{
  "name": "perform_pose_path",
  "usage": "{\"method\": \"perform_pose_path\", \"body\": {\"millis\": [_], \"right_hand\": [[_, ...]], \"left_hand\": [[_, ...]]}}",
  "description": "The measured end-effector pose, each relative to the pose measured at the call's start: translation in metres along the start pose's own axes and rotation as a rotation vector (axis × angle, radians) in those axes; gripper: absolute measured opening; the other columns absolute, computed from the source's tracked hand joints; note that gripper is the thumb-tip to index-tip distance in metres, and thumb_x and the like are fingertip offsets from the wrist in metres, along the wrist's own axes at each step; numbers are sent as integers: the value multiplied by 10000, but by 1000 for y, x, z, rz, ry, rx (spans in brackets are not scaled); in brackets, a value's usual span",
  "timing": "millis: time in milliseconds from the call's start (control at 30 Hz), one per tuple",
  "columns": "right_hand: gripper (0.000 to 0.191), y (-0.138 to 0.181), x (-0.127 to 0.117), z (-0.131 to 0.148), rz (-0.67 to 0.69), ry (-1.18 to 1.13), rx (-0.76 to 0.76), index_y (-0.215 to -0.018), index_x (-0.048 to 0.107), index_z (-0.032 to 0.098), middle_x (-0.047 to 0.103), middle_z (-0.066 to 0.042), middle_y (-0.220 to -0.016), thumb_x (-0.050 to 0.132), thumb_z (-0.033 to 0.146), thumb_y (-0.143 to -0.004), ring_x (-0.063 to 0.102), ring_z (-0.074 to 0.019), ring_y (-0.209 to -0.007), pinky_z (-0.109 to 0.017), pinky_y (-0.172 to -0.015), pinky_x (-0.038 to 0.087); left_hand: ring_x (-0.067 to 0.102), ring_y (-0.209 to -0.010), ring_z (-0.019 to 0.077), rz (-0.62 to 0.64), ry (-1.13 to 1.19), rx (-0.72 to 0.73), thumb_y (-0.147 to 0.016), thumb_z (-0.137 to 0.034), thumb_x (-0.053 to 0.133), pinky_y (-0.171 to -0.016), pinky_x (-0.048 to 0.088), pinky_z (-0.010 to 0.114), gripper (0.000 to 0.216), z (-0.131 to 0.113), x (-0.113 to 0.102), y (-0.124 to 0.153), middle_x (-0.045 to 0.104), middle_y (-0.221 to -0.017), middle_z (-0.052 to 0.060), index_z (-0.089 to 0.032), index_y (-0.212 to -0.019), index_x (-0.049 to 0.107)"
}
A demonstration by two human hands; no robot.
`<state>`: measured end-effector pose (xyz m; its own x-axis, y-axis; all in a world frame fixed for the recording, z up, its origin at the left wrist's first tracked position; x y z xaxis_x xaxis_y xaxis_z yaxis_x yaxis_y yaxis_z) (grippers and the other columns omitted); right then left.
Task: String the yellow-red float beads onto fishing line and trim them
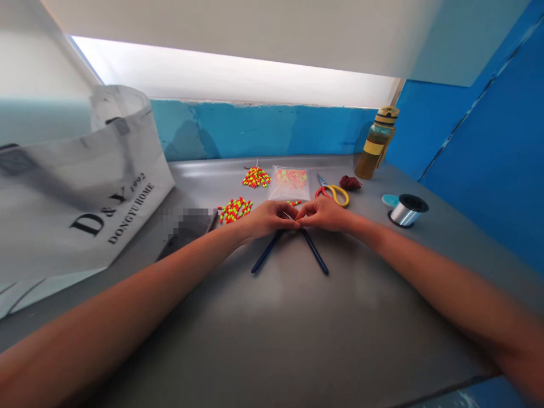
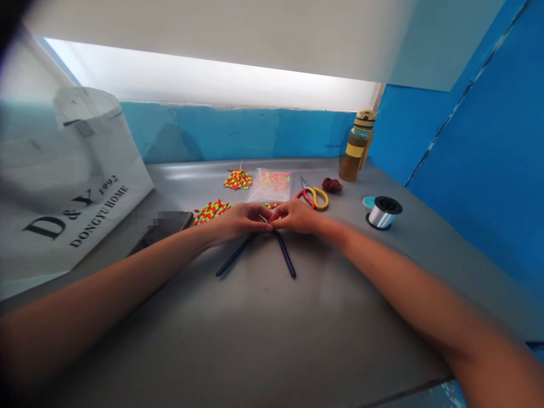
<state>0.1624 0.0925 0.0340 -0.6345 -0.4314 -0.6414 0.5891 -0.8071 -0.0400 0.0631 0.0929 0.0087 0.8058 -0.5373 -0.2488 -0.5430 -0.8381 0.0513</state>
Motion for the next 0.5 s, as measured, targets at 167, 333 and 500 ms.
{"method": "perform_pose_path", "body": {"millis": [167,333,500], "right_hand": [[270,-1,6,-3,36,-15,8,-829,790,129,672,-20,-717,683,369,-770,551,-130,-681,-248,-625,367],[290,-2,9,-4,46,-15,-8,-823,781,116,646,-13,-695,685,386,-778,532,-124,-662,-246,-612,360],[257,-1,9,-1,51,-11,-20,-836,785,116,653,-14,-702,678,345,-794,535,-119,-662,-240,-613,362]], "left_hand": [[654,-716,185,-13,-22,0,-665,-327,831,-658,457,285,255,-2,0,3,738,-782,43,-206,-877,757],[652,-689,198,-5,-57,-11,-656,-334,828,-636,450,290,255,0,-1,3,728,-738,42,-202,-861,754],[652,-692,196,5,-34,-2,-648,-333,829,-633,455,293,240,-1,0,2,729,-747,48,-206,-836,752]]}}
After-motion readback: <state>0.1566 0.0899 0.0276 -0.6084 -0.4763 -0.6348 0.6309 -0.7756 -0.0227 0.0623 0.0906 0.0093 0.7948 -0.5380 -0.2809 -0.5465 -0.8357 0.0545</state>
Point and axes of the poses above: each hand's wrist, its own y-axis away from the middle knuckle, its own x-axis out of the palm, z = x × y, the point moved 10 cm from there along -y, towards the middle knuckle
